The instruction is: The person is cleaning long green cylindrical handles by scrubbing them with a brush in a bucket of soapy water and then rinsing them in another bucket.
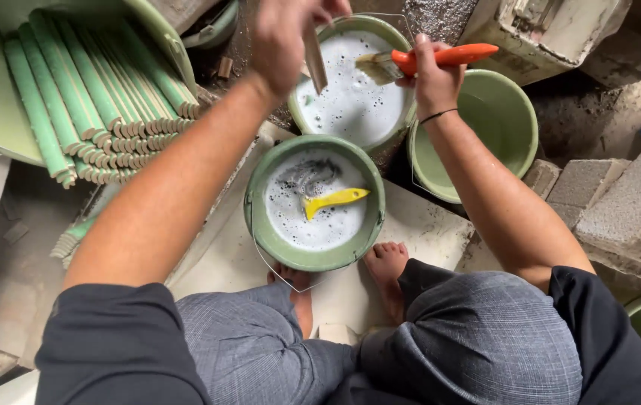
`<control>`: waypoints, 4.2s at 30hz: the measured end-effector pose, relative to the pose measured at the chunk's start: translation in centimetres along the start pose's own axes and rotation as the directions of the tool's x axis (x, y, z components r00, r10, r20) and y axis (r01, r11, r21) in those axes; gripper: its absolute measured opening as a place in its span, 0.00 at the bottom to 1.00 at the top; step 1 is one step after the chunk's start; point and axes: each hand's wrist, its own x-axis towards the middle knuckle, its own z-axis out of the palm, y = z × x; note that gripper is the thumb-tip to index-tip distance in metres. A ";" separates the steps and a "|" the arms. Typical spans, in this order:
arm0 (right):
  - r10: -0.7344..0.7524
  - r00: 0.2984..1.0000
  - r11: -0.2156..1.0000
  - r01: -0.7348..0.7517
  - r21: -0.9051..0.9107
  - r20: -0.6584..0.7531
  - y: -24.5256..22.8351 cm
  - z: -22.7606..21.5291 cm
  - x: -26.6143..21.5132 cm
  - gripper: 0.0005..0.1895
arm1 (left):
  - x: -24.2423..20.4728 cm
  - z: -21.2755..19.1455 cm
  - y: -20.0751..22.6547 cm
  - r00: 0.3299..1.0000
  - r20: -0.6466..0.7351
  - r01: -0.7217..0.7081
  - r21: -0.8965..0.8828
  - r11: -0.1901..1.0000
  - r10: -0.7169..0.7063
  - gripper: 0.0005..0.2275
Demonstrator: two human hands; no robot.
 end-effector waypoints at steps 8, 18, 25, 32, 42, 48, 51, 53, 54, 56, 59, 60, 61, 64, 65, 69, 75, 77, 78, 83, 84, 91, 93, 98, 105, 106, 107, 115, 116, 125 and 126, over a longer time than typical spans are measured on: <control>-0.109 0.990 0.994 0.106 0.036 0.087 -0.7 -0.1 0.5 0.20 | -8.8 4.0 2.1 0.876 0.403 0.423 -0.379 0.823 -0.265 0.09; -0.074 0.990 0.997 0.073 0.009 0.116 0.0 -0.4 0.2 0.20 | -12.1 1.7 -2.5 0.793 0.559 0.227 0.099 0.969 -0.242 0.14; -0.075 0.989 0.996 0.069 0.050 0.124 0.8 -0.3 0.6 0.18 | -10.3 0.5 -1.0 0.509 0.610 0.188 0.610 0.770 -0.607 0.11; -0.088 0.989 0.996 0.086 0.014 0.122 0.2 0.0 0.2 0.20 | -6.7 1.4 -0.6 0.627 0.342 0.523 0.481 0.704 -0.700 0.14; -0.033 0.864 0.621 0.412 -0.667 0.503 4.4 0.6 -0.1 0.12 | -4.7 4.2 -13.3 0.494 0.164 0.247 0.915 0.318 -0.854 0.13; -0.041 0.853 0.673 0.409 -0.617 0.520 3.3 0.9 -0.5 0.11 | -5.0 3.1 -12.8 0.548 0.173 0.198 0.924 0.328 -0.819 0.23; 0.045 0.891 0.729 0.280 -0.624 0.452 1.0 1.1 -0.8 0.11 | -5.6 3.0 -14.8 0.599 0.198 0.215 0.894 0.394 -0.776 0.12; -0.021 0.908 0.869 0.224 -0.441 0.419 1.6 0.7 -0.4 0.14 | -4.9 2.7 -13.4 0.581 0.140 0.391 0.816 0.426 -0.802 0.11; -0.072 0.921 0.959 0.168 -0.226 0.382 2.0 0.5 -0.2 0.19 | -4.8 2.6 -12.7 0.542 0.083 0.559 0.707 0.433 -0.836 0.17; -0.022 0.945 0.985 0.076 -0.154 0.327 1.5 0.5 -0.2 0.18 | -3.9 2.1 -9.9 0.478 0.031 0.711 0.573 0.408 -0.878 0.18; 0.051 0.961 0.998 -0.039 -0.051 0.272 1.4 0.8 -0.2 0.16 | -5.4 2.4 -13.0 0.588 0.063 0.600 0.634 0.487 -0.806 0.09; 0.073 0.963 0.997 -0.068 -0.030 0.258 1.6 0.8 -0.2 0.16 | -6.3 2.8 -15.3 0.717 0.189 0.295 0.790 0.538 -0.671 0.12; 0.066 0.965 0.998 -0.061 -0.025 0.256 1.5 1.0 -0.1 0.16 | -6.3 3.3 -15.6 0.723 0.190 0.288 0.791 0.540 -0.664 0.12; 0.120 0.980 0.993 -0.120 -0.011 0.156 1.8 1.1 -0.3 0.16 | -6.6 5.2 -15.5 0.695 0.175 0.448 0.653 0.610 -0.697 0.23; 0.113 0.983 0.990 -0.098 -0.101 0.147 1.9 1.2 -0.4 0.17 | -6.5 5.8 -15.2 0.639 0.184 0.536 0.589 0.604 -0.747 0.18; 0.166 0.971 0.953 -0.113 -0.282 0.170 1.8 0.7 -0.7 0.18 | -6.1 7.0 -12.1 0.474 0.195 0.730 0.458 0.507 -0.859 0.16; 0.015 0.995 0.978 -0.035 0.205 0.096 -2.5 1.9 -0.5 0.19 | -7.3 8.1 -13.9 0.666 0.208 0.650 0.308 0.695 -0.716 0.13; -0.090 0.973 0.989 0.061 0.138 0.213 -2.8 2.2 -1.6 0.20 | -6.8 8.6 -13.8 0.519 0.189 0.842 -0.282 0.460 -0.834 0.11; -0.188 0.923 0.982 0.168 0.087 0.335 -3.1 2.4 -2.0 0.21 | -6.3 8.8 -13.8 0.362 0.271 0.656 -0.754 0.037 -0.892 0.11; -0.186 0.972 0.975 0.201 -0.095 0.143 -1.8 0.7 -0.3 0.19 | -8.0 7.7 -15.8 0.738 0.156 0.538 0.451 0.712 -0.657 0.13; -0.204 0.967 0.974 0.216 -0.065 0.152 -1.9 0.5 -0.3 0.19 | -8.4 7.7 -16.2 0.752 0.163 0.505 0.481 0.717 -0.638 0.16; -0.385 0.860 0.839 0.478 -0.262 0.334 0.8 0.8 1.0 0.18 | -7.8 7.8 -12.0 0.528 0.168 0.707 0.457 0.541 -0.832 0.11; -0.408 0.881 0.797 0.472 -0.378 0.239 1.4 -0.2 1.5 0.20 | -7.9 7.7 -11.3 0.535 0.239 0.713 0.387 0.585 -0.810 0.11; -0.384 0.820 0.835 0.505 -0.218 0.425 -0.6 0.8 0.0 0.18 | -7.7 8.0 -11.8 0.381 0.189 0.915 -0.219 0.339 -0.905 0.06; -0.395 0.753 0.817 0.549 -0.173 0.527 -2.1 1.7 -1.7 0.14 | -7.8 8.8 -13.1 0.206 0.183 0.736 -0.676 0.029 -0.961 0.05; -0.400 0.752 0.815 0.553 -0.173 0.524 -0.6 1.2 -0.1 0.14 | -7.9 8.4 -12.8 0.212 0.184 0.736 -0.676 0.033 -0.960 0.05; -0.415 0.802 0.765 0.563 -0.313 0.429 0.8 0.7 1.5 0.16 | -7.9 8.0 -12.4 0.384 0.150 0.913 -0.212 0.349 -0.911 0.07; -0.382 0.751 0.807 0.555 -0.201 0.539 0.5 0.4 0.4 0.13 | -7.0 7.0 -10.7 0.345 0.132 0.929 0.089 0.358 -0.929 0.15; -0.408 0.808 0.752 0.561 -0.346 0.424 1.6 0.1 1.8 0.16 | -7.9 7.4 -12.8 0.471 0.143 0.843 0.220 0.492 -0.871 0.14; -0.233 0.946 0.928 0.285 -0.238 0.224 2.9 0.8 2.1 0.15 | -7.5 7.5 -13.1 0.506 0.120 0.845 0.130 0.519 -0.854 0.13; -0.136 0.990 0.934 0.136 -0.329 0.022 4.5 0.3 2.6 0.16 | -7.9 7.5 -13.6 0.540 0.107 0.756 0.375 0.537 -0.835 0.15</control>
